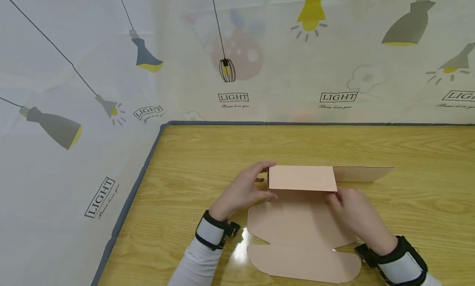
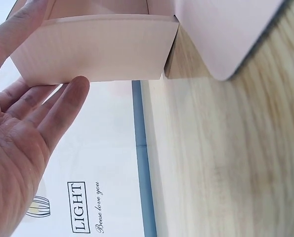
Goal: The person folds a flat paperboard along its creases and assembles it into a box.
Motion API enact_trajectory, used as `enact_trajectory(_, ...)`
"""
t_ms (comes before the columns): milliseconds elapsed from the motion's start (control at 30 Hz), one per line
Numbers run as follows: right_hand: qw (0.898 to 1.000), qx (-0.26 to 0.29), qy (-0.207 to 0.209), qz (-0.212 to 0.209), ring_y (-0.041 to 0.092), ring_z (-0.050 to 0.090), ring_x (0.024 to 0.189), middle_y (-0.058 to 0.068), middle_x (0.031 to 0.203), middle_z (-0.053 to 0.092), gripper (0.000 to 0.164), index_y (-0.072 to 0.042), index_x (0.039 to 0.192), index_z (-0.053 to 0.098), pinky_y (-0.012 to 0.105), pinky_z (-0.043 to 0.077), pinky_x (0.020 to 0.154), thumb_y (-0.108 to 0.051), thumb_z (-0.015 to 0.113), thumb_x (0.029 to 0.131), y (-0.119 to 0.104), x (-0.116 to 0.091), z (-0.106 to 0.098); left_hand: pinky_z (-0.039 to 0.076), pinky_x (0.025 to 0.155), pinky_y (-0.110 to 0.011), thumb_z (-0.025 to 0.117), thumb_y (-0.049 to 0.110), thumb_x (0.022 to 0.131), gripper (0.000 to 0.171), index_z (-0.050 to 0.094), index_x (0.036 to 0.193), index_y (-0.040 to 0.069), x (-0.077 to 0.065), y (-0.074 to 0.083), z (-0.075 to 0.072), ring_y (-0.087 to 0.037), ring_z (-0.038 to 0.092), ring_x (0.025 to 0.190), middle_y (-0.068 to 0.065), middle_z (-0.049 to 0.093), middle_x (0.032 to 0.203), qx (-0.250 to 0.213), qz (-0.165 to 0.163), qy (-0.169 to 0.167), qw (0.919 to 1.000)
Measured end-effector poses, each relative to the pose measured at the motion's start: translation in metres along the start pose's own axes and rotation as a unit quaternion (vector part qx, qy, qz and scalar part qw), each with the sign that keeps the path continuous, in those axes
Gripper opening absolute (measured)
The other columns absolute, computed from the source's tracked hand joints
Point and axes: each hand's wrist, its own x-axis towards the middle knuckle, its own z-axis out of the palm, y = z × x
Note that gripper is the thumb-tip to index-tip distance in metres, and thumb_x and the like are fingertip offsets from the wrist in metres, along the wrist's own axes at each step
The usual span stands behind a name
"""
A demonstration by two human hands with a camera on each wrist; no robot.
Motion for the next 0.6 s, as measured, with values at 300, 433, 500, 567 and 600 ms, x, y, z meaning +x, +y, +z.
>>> enact_trajectory(300,1.0,-0.01,0.006,0.003,0.016,0.049,0.061,0.014,0.078,0.075,0.022,0.008,0.106,0.073,0.031,0.04,0.053,-0.006,0.058,0.101,-0.0001,-0.001,0.0026,0.059,0.109,-0.038,0.088,0.014,0.086,0.081,0.046,0.154,0.004,0.0009,-0.0011,0.0019,-0.028,0.059,0.14,-0.013,0.057,0.154,0.014,0.005,-0.001,0.9999)
enact_trajectory(433,1.0,-0.009,0.015,-0.002,0.016,0.052,0.061,0.014,0.079,0.075,0.021,0.008,0.107,0.072,0.032,0.041,0.053,-0.006,0.058,0.101,0.0001,-0.0012,0.0041,0.059,0.109,-0.039,0.088,0.014,0.086,0.081,0.046,0.154,0.004,0.0008,-0.0012,0.0019,-0.029,0.059,0.14,-0.013,0.057,0.154,0.015,0.007,0.001,0.9999)
enact_trajectory(500,1.0,-0.009,0.018,-0.005,0.016,0.052,0.062,0.014,0.079,0.075,0.02,0.008,0.107,0.072,0.032,0.042,0.053,-0.006,0.058,0.102,0.0001,-0.0012,0.0041,0.059,0.109,-0.039,0.088,0.015,0.086,0.081,0.046,0.154,0.004,0.0007,-0.001,0.0018,-0.028,0.059,0.141,-0.013,0.057,0.154,0.014,0.005,0.0,0.9999)
enact_trajectory(567,1.0,-0.008,0.014,-0.003,0.016,0.053,0.063,0.014,0.08,0.075,0.02,0.007,0.106,0.072,0.032,0.042,0.054,-0.006,0.058,0.102,0.0003,-0.0015,0.0034,0.058,0.11,-0.039,0.088,0.015,0.086,0.081,0.046,0.155,0.005,0.0006,-0.0008,0.0018,-0.028,0.058,0.142,-0.013,0.057,0.154,0.014,0.002,0.0,0.9999)
enact_trajectory(600,1.0,-0.009,0.013,-0.003,0.017,0.053,0.063,0.015,0.081,0.075,0.02,0.007,0.105,0.072,0.032,0.043,0.055,-0.006,0.058,0.102,0.0005,-0.0018,0.0027,0.058,0.11,-0.039,0.088,0.015,0.086,0.081,0.045,0.155,0.005,0.0005,-0.0005,0.0018,-0.028,0.058,0.142,-0.013,0.057,0.154,0.013,0.0,0.0,0.9999)
